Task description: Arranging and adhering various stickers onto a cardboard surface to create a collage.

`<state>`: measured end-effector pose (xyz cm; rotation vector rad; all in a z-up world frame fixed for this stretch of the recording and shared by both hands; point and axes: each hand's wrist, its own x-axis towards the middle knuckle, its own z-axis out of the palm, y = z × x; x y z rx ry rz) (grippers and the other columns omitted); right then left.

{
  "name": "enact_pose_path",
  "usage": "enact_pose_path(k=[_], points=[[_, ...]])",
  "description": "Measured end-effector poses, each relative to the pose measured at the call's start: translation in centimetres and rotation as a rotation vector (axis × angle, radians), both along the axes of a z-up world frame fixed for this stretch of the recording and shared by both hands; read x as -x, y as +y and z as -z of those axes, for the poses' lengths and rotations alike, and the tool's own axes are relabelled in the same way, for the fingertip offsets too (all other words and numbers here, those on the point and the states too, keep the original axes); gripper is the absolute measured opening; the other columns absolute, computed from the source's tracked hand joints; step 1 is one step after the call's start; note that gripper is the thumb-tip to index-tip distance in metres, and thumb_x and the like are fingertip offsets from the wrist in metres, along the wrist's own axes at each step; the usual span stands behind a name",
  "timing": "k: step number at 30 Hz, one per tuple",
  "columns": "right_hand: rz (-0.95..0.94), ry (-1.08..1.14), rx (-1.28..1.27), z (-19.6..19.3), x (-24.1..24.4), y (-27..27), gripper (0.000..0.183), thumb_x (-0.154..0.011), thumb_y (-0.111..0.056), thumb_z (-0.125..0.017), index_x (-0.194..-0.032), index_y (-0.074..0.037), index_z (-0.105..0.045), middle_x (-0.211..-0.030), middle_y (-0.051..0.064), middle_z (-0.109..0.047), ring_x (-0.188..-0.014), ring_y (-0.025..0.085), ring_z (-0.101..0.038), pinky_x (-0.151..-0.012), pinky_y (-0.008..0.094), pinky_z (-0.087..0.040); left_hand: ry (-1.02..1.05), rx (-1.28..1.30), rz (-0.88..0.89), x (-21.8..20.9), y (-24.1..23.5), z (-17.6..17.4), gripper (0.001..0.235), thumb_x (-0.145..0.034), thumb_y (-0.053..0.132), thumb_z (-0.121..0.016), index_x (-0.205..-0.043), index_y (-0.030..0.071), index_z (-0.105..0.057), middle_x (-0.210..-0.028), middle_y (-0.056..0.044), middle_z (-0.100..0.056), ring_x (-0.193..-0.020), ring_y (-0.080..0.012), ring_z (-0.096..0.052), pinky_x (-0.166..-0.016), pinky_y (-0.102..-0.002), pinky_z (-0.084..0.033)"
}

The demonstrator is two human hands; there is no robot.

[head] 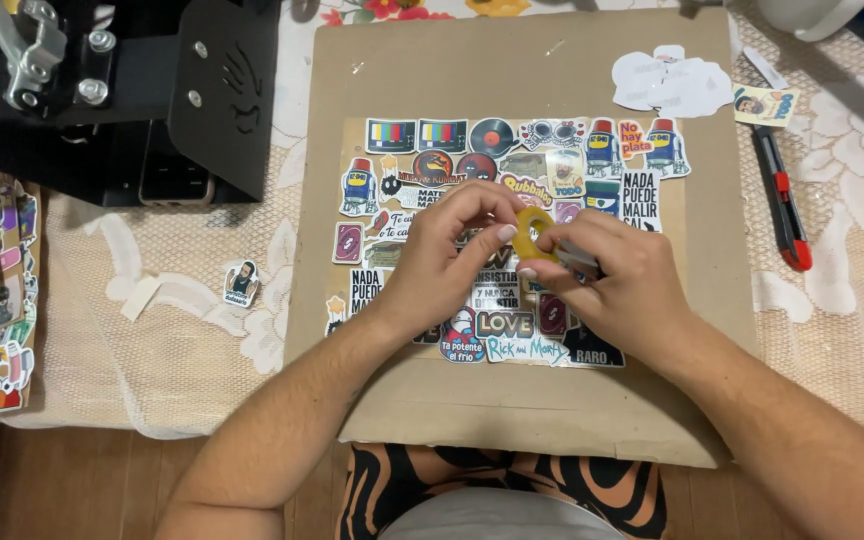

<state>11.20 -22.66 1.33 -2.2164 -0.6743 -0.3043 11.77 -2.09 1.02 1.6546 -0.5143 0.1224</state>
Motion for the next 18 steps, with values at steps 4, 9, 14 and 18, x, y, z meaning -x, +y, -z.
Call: enact_pose_path(k=[4, 9, 14, 18], points=[[-0.077, 0.027, 0.06, -0.6, 0.3, 0.1, 0.024, -0.08, -0.024, -0.087, -0.089, -0.006, -0.074, -0.07, 0.011, -0.068, -0.051, 0.027, -0.061, -0.047, 0.033, -0.046, 0.015, 0.035, -0.011, 0.7, -0.4, 0.2, 0.011, -0.104, 0.009, -0.053, -0.1, 0.001, -0.06, -0.105, -0.019, -0.065, -0.103, -0.0362, -0.069, -0.089, -0.048, -0.059], [-0.017, 0.024, 0.096, 0.0, 0.1, 0.0, 0.018, -0.085, -0.02, -0.084, -0.09, -0.005, -0.075, -0.069, 0.009, -0.068, -0.05, 0.023, -0.059, -0.046, 0.029, -0.043, -0.17, -0.097, -0.132, 0.4, 0.0, 0.1, 0.011, -0.106, 0.013, -0.048, -0.1, 0.007, -0.054, -0.106, -0.012, -0.066, -0.107, -0.0318, -0.067, -0.093, -0.045, -0.055], [0.014, 0.06, 0.031, 2.2, -0.5, -0.5, 0.02, -0.087, -0.022, -0.083, -0.086, -0.004, -0.074, -0.063, 0.006, -0.064, -0.048, 0.021, -0.055, -0.046, 0.029, -0.041, -0.487, -0.216, -0.279, 1.4, -0.4, -0.3, 0.009, -0.105, 0.006, -0.048, -0.1, 0.01, -0.055, -0.097, -0.005, -0.057, -0.1, -0.0296, -0.063, -0.09, -0.042, -0.052], [0.009, 0.091, 0.023, 2.5, -0.6, -0.3, 0.024, -0.087, -0.027, -0.083, -0.086, -0.005, -0.073, -0.064, 0.007, -0.064, -0.049, 0.022, -0.056, -0.046, 0.031, -0.041, -0.709, -0.349, -0.363, 1.4, -0.5, -0.1, 0.014, -0.104, 0.002, -0.046, -0.102, 0.008, -0.058, -0.097, -0.005, -0.056, -0.101, -0.0293, -0.061, -0.089, -0.041, -0.051]])
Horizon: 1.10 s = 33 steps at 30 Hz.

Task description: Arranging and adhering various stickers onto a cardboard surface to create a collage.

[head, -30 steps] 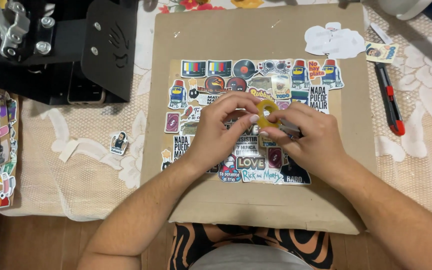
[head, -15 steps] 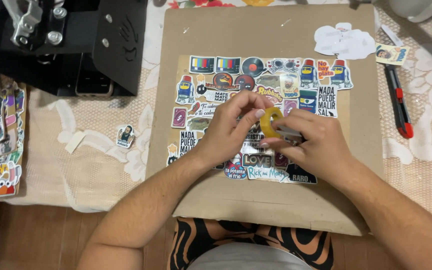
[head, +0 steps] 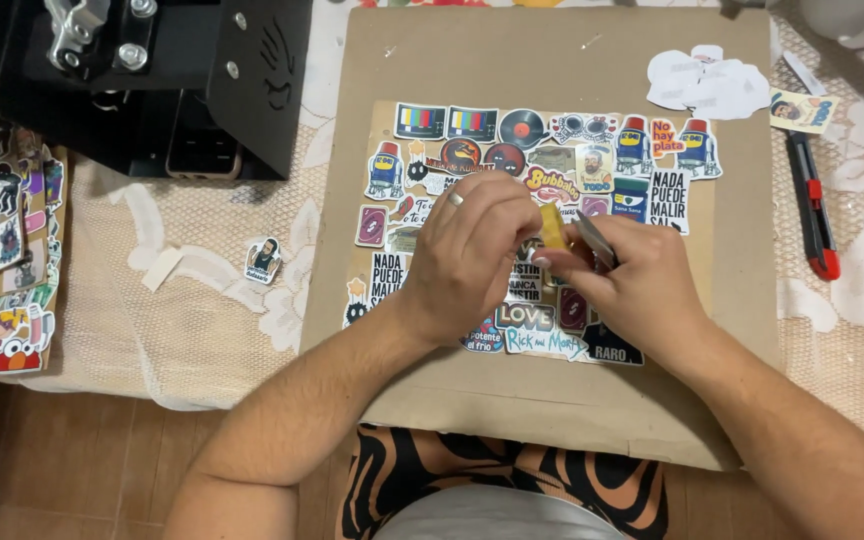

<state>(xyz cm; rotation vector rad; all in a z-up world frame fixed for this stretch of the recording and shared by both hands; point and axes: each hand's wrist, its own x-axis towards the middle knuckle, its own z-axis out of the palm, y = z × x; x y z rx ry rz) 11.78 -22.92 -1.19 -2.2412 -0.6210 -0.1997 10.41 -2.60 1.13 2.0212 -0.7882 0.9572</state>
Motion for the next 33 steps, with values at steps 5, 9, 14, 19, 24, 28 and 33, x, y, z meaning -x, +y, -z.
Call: enact_pose_path(k=[5, 9, 14, 19, 24, 28, 33], points=[[-0.006, 0.164, -0.054, -1.7, 0.1, 0.3, 0.021, -0.086, -0.023, -0.081, -0.091, -0.004, -0.074, -0.061, 0.01, -0.066, -0.044, 0.021, -0.053, -0.045, 0.032, -0.041, 0.048, -0.041, 0.02, -0.8, 0.7, -0.4, 0.015, -0.103, 0.001, -0.043, -0.103, 0.008, -0.056, -0.096, -0.006, -0.053, -0.099, -0.0307, -0.06, -0.085, -0.042, -0.051], [0.041, 0.422, -0.485, -1.1, -0.4, -1.2, 0.041, -0.112, -0.033, -0.039, -0.101, -0.005, -0.066, -0.062, 0.007, -0.053, -0.051, 0.014, -0.048, -0.048, 0.026, -0.042, -0.029, -0.129, 0.02, -0.5, 0.8, -1.4, 0.015, -0.103, 0.001, -0.048, -0.104, 0.007, -0.061, -0.092, -0.005, -0.057, -0.094, -0.0269, -0.063, -0.084, -0.04, -0.052], [0.059, 0.573, -0.761, -2.3, -1.3, -1.1, 0.066, -0.107, -0.057, -0.024, -0.102, -0.003, -0.062, -0.085, 0.013, -0.068, -0.077, 0.016, -0.069, -0.069, 0.031, -0.059, -0.177, -0.233, -0.062, -1.4, 1.1, -1.0, 0.012, -0.103, 0.003, -0.051, -0.103, 0.007, -0.063, -0.093, -0.005, -0.059, -0.094, -0.0261, -0.065, -0.087, -0.04, -0.054], [0.05, 0.826, -1.0, -1.7, -1.6, -1.7, 0.065, -0.104, -0.063, -0.028, -0.097, -0.005, -0.057, -0.084, 0.019, -0.068, -0.068, 0.024, -0.07, -0.06, 0.031, -0.057, -0.172, -0.236, -0.068, -1.3, 1.2, -1.2, 0.014, -0.104, 0.005, -0.05, -0.103, 0.007, -0.063, -0.093, -0.006, -0.058, -0.096, -0.0268, -0.065, -0.087, -0.04, -0.054], [0.104, 1.106, -0.949, -1.3, -1.4, -1.8, 0.052, -0.104, -0.063, -0.036, -0.111, -0.014, -0.055, -0.097, 0.014, -0.075, -0.058, 0.015, -0.066, -0.05, 0.028, -0.057, -0.137, -0.208, -0.082, -1.6, 1.4, -0.6, 0.013, -0.104, 0.013, -0.051, -0.105, 0.008, -0.063, -0.095, -0.006, -0.059, -0.098, -0.0274, -0.064, -0.088, -0.042, -0.054], [0.157, 1.149, -0.938, -5.5, -0.2, 0.1, 0.046, -0.093, -0.028, -0.059, -0.13, -0.006, -0.043, -0.115, 0.016, -0.065, -0.079, 0.02, -0.064, -0.077, 0.04, -0.061, -0.108, -0.214, -0.086, -1.6, 2.0, -1.2, 0.012, -0.103, 0.015, -0.054, -0.107, 0.007, -0.062, -0.096, -0.007, -0.058, -0.1, -0.0285, -0.064, -0.088, -0.043, -0.053], [0.215, 1.191, -0.906, -7.8, -0.1, 0.3, 0.074, -0.071, 0.012, -0.044, -0.143, -0.003, -0.048, -0.129, 0.02, -0.06, -0.099, 0.029, -0.059, -0.094, 0.037, -0.045, -0.057, -0.312, 0.031, -1.1, 2.5, -2.5, 0.017, -0.102, -0.006, -0.044, -0.106, -0.002, -0.061, -0.106, -0.018, -0.061, -0.095, -0.0349, -0.063, -0.086, -0.045, -0.051]])
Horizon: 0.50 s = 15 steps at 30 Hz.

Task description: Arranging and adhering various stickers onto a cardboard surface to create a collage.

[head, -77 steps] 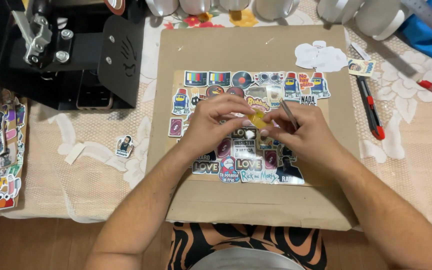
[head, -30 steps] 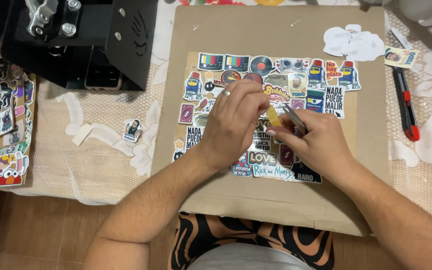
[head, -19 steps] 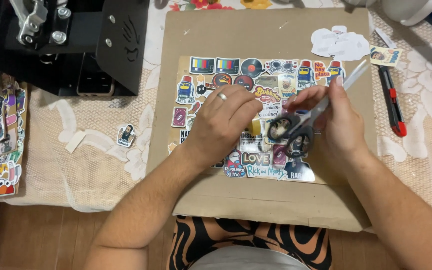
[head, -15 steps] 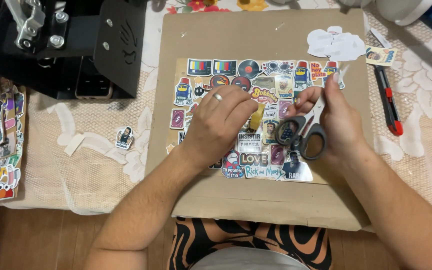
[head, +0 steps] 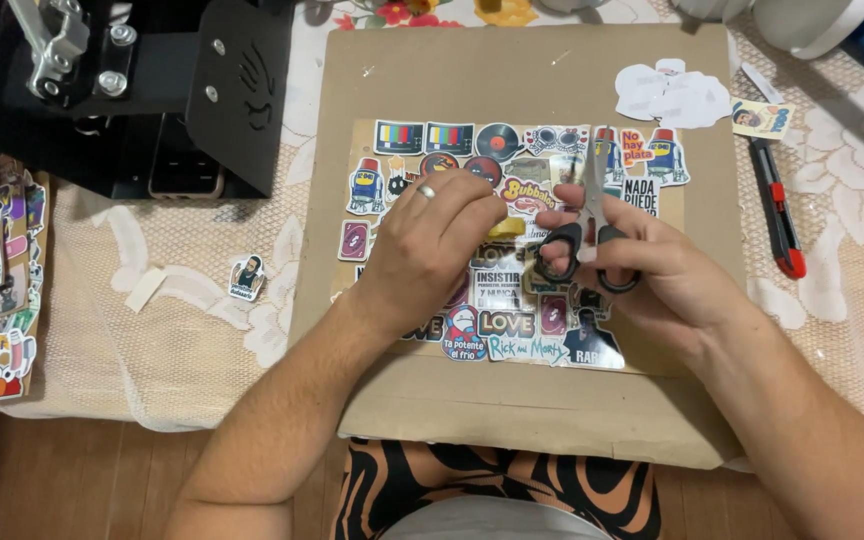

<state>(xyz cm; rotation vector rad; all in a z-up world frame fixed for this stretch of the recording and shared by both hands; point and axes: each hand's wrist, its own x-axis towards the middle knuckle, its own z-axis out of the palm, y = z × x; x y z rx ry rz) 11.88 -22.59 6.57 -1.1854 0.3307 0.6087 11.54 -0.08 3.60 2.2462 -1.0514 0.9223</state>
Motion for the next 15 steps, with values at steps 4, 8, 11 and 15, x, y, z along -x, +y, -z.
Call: enact_pose_path(k=[4, 8, 11, 15], points=[[0.027, -0.145, -0.081, 1.7, -0.7, -1.3, 0.064, -0.078, 0.008, -0.051, -0.14, -0.004, -0.052, -0.108, 0.011, -0.062, -0.086, 0.02, -0.064, -0.075, 0.025, -0.048, -0.014, -0.019, 0.014, -0.4, 0.1, 0.5, 0.005, -0.102, -0.002, -0.056, -0.103, 0.0, -0.06, -0.101, -0.016, -0.061, -0.091, -0.0327, -0.062, -0.084, -0.044, -0.05], [-0.038, -0.265, -0.186, 1.5, -1.6, -3.1, 0.067, -0.08, -0.014, -0.046, -0.145, -0.002, -0.045, -0.121, 0.018, -0.062, -0.109, 0.035, -0.065, -0.086, 0.032, -0.05, -0.002, -0.039, 0.016, -0.7, 0.5, 1.1, 0.013, -0.099, -0.007, -0.058, -0.107, 0.001, -0.062, -0.106, -0.015, -0.062, -0.098, -0.0332, -0.064, -0.084, -0.042, -0.051], [-0.184, -0.344, 0.033, -0.3, -2.2, -4.1, 0.077, -0.076, -0.002, -0.036, -0.153, 0.001, -0.043, -0.128, 0.021, -0.061, -0.121, 0.035, -0.061, -0.093, 0.035, -0.049, 0.05, 0.003, 0.046, -0.7, 0.5, 1.1, 0.017, -0.096, -0.012, -0.059, -0.107, 0.001, -0.062, -0.106, -0.015, -0.062, -0.099, -0.0337, -0.064, -0.08, -0.041, -0.05], [-0.311, -0.585, 0.418, -0.7, -3.9, -6.7, 0.071, -0.081, 0.001, -0.059, -0.151, 0.001, -0.048, -0.116, 0.013, -0.06, -0.102, 0.023, -0.063, -0.089, 0.036, -0.052, 0.061, 0.021, 0.053, -0.9, 0.5, 1.1, 0.015, -0.095, -0.01, -0.063, -0.106, 0.001, -0.061, -0.105, -0.015, -0.063, -0.1, -0.0311, -0.064, -0.078, -0.038, -0.049]])
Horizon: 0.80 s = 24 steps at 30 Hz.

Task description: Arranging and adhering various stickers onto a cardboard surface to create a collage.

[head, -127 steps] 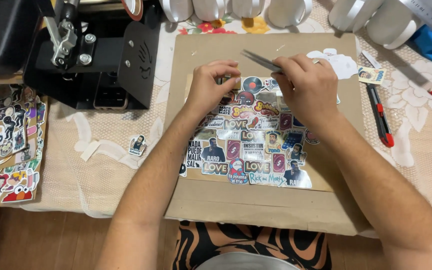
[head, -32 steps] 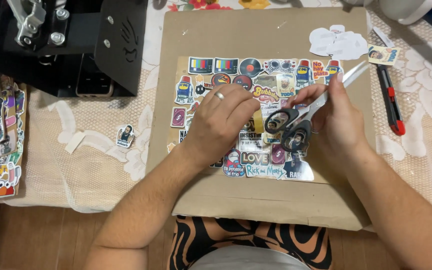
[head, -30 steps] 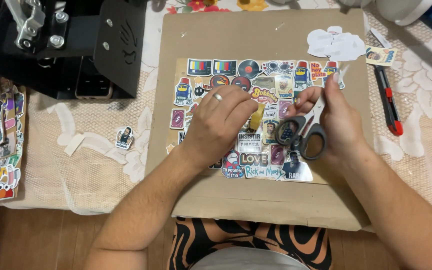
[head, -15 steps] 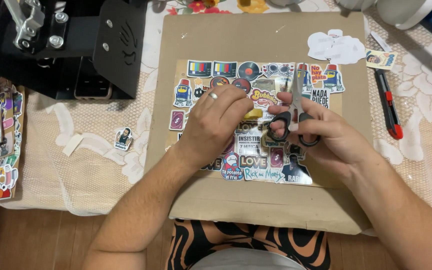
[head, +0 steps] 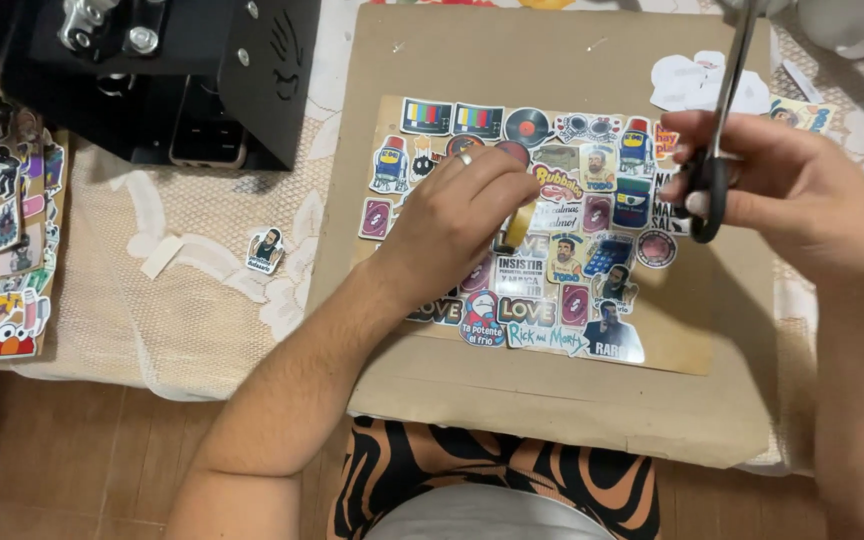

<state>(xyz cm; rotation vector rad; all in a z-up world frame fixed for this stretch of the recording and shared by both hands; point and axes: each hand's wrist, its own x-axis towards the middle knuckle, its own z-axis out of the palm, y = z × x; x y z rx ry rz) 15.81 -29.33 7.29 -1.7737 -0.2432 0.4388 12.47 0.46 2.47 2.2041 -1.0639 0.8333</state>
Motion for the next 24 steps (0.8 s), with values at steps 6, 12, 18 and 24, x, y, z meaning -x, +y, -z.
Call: enact_pose_path(k=[6, 12, 18, 24], points=[[-0.405, -0.602, 0.86, -0.9, -1.8, -3.1, 0.06, -0.048, -0.051, -0.091, -0.099, -0.022, -0.08, -0.069, -0.007, -0.074, -0.048, 0.012, -0.061, -0.049, 0.028, -0.047, 0.058, 0.014, 0.013, 0.1, 0.1, -0.5, 0.022, -0.092, -0.017, -0.06, -0.107, -0.001, -0.059, -0.112, -0.018, -0.059, -0.097, -0.0331, -0.062, -0.078, -0.04, -0.049], [-0.459, -0.633, 1.207, -1.8, -1.5, -1.8, 0.06, -0.05, -0.073, -0.083, -0.097, -0.036, -0.077, -0.082, -0.022, -0.077, -0.072, 0.007, -0.076, -0.061, 0.029, -0.054, 0.056, 0.063, 0.064, 0.0, 0.1, -0.1, 0.025, -0.093, -0.018, -0.058, -0.11, -0.001, -0.06, -0.104, -0.015, -0.066, -0.106, -0.0374, -0.067, -0.086, -0.042, -0.053], [-0.495, -0.708, 1.454, -1.6, -1.1, 0.5, 0.058, -0.055, -0.086, -0.068, -0.1, -0.049, -0.071, -0.105, -0.036, -0.069, -0.085, 0.011, -0.074, -0.058, 0.035, -0.054, 0.055, 0.042, 0.062, 0.1, 0.3, -0.2, 0.024, -0.097, -0.015, -0.054, -0.115, 0.0, -0.059, -0.105, -0.015, -0.066, -0.095, -0.0338, -0.066, -0.08, -0.042, -0.051], [-0.529, -0.682, 1.48, -2.0, -0.7, 1.5, 0.05, -0.064, -0.077, -0.069, -0.105, -0.049, -0.069, -0.105, -0.034, -0.067, -0.085, 0.013, -0.074, -0.053, 0.037, -0.052, -0.004, -0.026, 0.022, 0.0, 0.4, 0.5, 0.032, -0.092, -0.019, -0.059, -0.117, 0.0, -0.062, -0.11, -0.016, -0.067, -0.097, -0.0335, -0.068, -0.079, -0.042, -0.052]])
